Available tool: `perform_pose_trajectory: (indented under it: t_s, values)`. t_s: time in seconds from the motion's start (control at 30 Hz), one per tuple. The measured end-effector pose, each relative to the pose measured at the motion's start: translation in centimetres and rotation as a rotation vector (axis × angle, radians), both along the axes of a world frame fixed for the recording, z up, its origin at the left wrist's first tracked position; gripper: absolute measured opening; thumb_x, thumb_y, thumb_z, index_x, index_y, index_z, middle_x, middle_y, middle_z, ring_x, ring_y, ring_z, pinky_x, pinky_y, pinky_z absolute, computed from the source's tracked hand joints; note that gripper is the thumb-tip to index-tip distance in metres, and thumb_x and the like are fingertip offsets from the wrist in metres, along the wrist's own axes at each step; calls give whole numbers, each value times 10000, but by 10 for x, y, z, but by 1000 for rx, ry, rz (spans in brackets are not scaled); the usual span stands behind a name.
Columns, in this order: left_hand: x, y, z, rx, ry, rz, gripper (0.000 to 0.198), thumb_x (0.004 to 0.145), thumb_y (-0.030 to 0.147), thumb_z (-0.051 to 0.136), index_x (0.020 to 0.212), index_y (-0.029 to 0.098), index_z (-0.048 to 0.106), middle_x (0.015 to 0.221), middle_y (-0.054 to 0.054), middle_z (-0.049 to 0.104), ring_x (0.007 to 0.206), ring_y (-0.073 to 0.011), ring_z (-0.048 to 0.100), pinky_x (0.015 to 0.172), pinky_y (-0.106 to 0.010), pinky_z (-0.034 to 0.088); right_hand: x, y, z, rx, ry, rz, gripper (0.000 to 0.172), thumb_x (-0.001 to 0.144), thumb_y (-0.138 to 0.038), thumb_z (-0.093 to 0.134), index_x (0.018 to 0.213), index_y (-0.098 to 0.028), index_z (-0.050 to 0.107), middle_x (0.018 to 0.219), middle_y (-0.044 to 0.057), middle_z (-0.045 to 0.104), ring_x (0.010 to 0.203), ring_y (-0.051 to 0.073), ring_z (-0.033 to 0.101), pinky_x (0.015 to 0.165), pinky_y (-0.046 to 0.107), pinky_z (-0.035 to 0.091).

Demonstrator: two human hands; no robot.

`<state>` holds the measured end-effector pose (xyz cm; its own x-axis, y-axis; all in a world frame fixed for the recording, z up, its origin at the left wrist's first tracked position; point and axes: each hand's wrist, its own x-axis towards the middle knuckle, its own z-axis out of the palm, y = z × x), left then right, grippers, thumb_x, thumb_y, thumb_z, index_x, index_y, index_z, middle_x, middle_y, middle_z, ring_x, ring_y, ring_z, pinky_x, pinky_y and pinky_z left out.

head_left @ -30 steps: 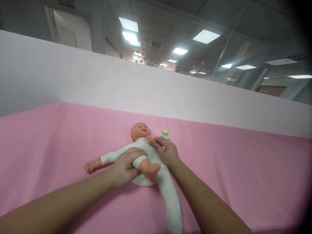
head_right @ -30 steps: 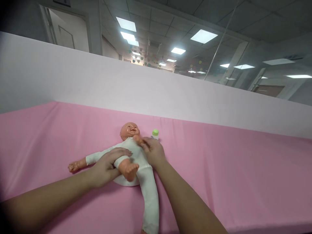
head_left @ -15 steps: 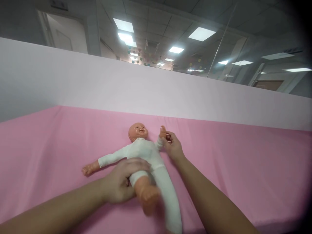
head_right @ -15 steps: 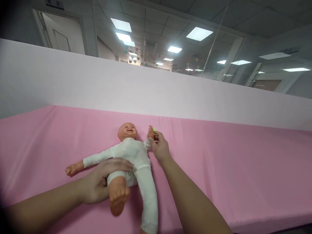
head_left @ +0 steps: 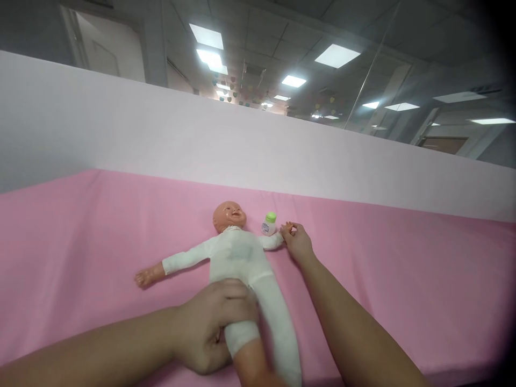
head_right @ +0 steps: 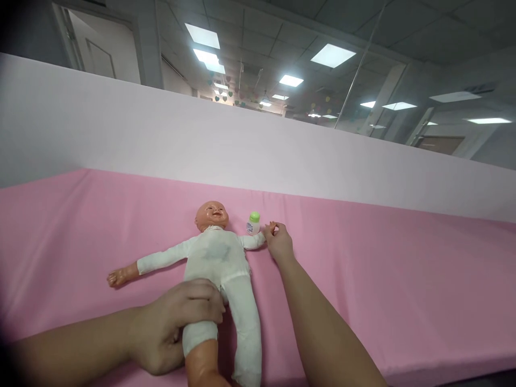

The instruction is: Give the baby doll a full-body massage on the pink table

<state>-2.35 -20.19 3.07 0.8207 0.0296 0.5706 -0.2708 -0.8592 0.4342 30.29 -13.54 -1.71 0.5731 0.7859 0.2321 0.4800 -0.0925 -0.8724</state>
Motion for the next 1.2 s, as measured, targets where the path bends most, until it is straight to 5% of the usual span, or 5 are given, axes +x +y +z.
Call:
perform_pose_trajectory:
  t_s: [0.17,0.37,0.7,0.93,1.2]
  values:
    - [-15,25,7,-5,-72,196,382,807,184,648,1183,234,604,1134,-103,677,1047,-275,638,944,-419,512,-47,-12,13,321,30,254,548,913,-489,649,1405,-253,599,1147,54,753,866,186,713,773,323,596]
    - [-25,61,1,-229,49,500,267,770,171,658,1037,182,672,967,-35,682,874,-211,647,762,-308,526,-91,-24,26,268,-418,694,299,982,-298,574,1223,-357,742,1280,-13,724,1197,204,658,1079,385,496]
    - [-22,45,6,-98,-16,425,382,807,213,716,1183,203,646,1113,-81,716,1004,-254,676,884,-368,544,-59,-12,11,212,-121,354,525,897,-429,648,1387,-254,583,1131,47,738,670,151,644,686,318,569]
    - [-9,7,6,-29,50,12,446,802,290,730,1234,255,625,1110,-104,740,1018,-290,708,908,-394,553,0,-1,6,-20,-26,6,548,863,-515,625,1311,-205,557,1143,90,726,927,231,698,792,336,553]
    - [0,-1,1,-27,69,-35,390,759,237,698,1147,260,665,1085,-96,742,991,-289,707,922,-411,548,14,-1,1,-120,-91,-18,596,766,-498,735,1251,-184,587,1149,126,726,1025,283,692,870,373,518]
